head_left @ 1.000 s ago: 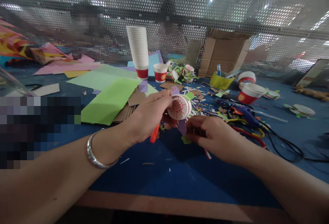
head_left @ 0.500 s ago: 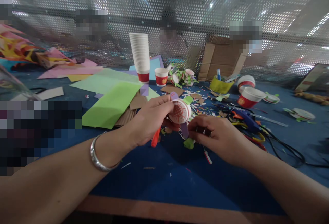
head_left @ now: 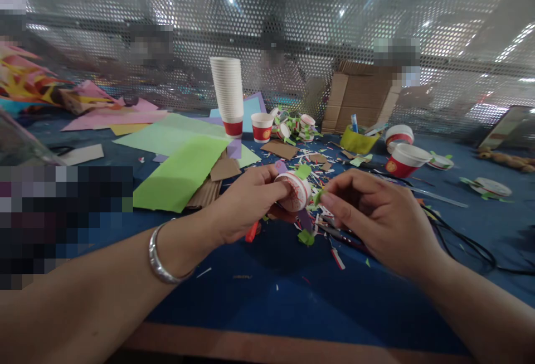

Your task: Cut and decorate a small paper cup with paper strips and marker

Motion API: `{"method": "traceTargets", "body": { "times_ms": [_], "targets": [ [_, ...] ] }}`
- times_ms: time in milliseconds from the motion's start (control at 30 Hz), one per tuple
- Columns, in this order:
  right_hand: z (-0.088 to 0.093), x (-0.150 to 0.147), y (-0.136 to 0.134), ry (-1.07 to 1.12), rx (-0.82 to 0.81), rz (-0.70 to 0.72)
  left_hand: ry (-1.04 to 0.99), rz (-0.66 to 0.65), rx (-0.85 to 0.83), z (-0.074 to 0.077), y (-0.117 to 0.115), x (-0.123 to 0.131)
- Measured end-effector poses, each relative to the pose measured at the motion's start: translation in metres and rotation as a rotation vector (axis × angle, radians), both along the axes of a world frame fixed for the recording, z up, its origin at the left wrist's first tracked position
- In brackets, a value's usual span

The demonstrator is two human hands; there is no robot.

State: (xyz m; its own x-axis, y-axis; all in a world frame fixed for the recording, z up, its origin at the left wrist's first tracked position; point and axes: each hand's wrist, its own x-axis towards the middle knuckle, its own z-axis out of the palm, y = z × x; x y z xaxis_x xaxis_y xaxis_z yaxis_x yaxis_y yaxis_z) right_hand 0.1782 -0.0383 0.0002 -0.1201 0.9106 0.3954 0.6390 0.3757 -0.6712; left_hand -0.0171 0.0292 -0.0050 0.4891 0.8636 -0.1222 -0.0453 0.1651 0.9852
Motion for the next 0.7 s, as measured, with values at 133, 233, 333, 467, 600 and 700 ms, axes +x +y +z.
{"method": "traceTargets", "body": {
  "times_ms": [133,233,333,467,600,700],
  "targets": [
    [-0.0019,-0.0006,0.0015,0.008,-0.005,0.012,-0.002,-0.016,-0.002,-0.0001,-0.002,0.0007],
    [-0.0017,-0.0014,0.0024,-0.002,0.008,0.011,-0.02,-0.027,-0.008,-0.0001,-0.0032,0.0008],
    [-0.0011,-0.0029,0.0025,-0.018,0.014,0.01,-0.027,-0.037,-0.004,-0.0001,-0.0035,0.0005],
    [-0.0006,-0.0036,0.0014,-0.025,-0.001,0.017,-0.028,-0.059,-0.005,-0.0008,-0.0028,0.0005],
    [-0.001,-0.0026,0.0006,-0.011,-0.026,0.017,-0.032,-0.064,-0.012,-0.0008,-0.003,0.0009],
    [-0.0014,-0.0024,0.0006,0.005,-0.04,0.023,-0.034,-0.059,-0.021,-0.0001,-0.0043,0.0009]
  ]
}}
